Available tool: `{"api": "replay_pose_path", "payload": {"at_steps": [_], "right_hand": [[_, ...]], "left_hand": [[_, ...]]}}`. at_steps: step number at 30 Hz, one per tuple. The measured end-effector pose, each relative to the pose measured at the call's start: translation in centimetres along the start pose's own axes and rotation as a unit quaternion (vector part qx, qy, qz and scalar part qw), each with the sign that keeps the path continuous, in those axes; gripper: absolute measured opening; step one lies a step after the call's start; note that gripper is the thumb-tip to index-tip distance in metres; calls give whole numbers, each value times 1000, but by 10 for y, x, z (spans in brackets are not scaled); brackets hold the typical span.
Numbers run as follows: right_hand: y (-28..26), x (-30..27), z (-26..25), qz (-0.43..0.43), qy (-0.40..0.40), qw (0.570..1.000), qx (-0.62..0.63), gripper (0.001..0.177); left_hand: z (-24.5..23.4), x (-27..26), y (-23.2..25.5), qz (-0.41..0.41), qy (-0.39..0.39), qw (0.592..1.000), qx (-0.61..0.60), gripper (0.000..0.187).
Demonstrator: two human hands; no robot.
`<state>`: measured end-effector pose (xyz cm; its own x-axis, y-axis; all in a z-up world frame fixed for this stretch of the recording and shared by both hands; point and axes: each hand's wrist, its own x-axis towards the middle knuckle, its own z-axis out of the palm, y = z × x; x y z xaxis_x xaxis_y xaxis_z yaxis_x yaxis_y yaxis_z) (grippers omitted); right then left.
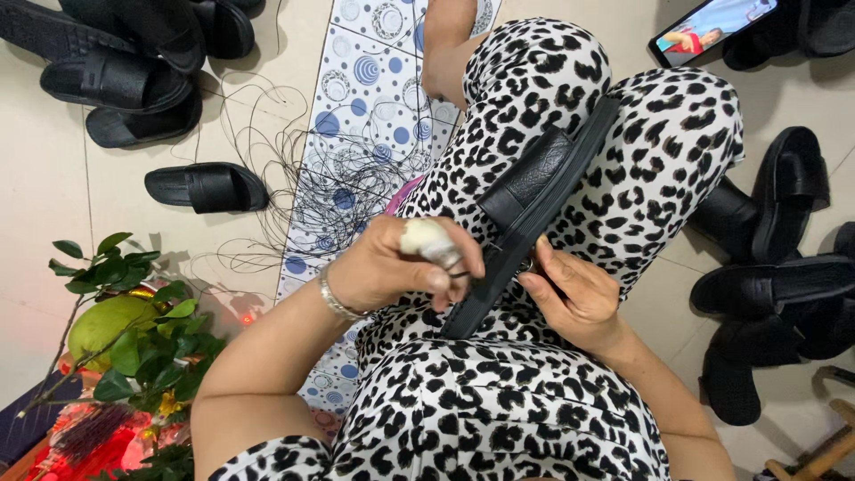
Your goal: The person sits on the floor and uses a hand tool to stitch the sole of a black sandal, handling a bundle of thread and moving the shoe to different angles while sewing.
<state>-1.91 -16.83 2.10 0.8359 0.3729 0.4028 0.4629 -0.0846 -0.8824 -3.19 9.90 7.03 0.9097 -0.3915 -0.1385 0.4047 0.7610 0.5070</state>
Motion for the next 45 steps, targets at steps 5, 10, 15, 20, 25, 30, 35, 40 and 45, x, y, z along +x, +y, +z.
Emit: {"api": "replay_pose_path", "payload": {"at_steps": [5, 10, 15, 20, 25, 30, 35, 40, 45], "right_hand": [[-1, 1, -2, 6, -9, 1000, 3, 38], [-4, 6, -1, 6, -11, 1000, 3, 39], [-6, 3, -2, 28, -25, 999, -11, 40], [2, -9, -11, 28, -68, 997, -10, 39], [-3, 5, -25, 21, -160, 986, -39, 41], [6, -16, -43, 41, -202, 977, -59, 41], [-18, 10, -52, 63, -233, 968, -66, 42], [16, -61, -86, 81, -256, 959, -89, 49], [50, -146, -122, -5, -242, 948, -207, 41]], "left_hand": [[1, 22, 15, 42, 6, 952, 302, 12], [13, 30, 24, 47, -8, 785, 618, 16], [24, 23, 20, 103, -184, 636, 742, 19], [30, 18, 26, 161, -242, 597, 748, 13], [14, 17, 4, 204, -202, 620, 730, 9], [22, 29, 12, 253, -130, 648, 706, 13], [20, 35, -7, 249, -133, 687, 670, 8], [13, 35, 2, 240, -69, 724, 643, 10], [3, 18, -5, 227, 82, 755, 610, 55]]}}
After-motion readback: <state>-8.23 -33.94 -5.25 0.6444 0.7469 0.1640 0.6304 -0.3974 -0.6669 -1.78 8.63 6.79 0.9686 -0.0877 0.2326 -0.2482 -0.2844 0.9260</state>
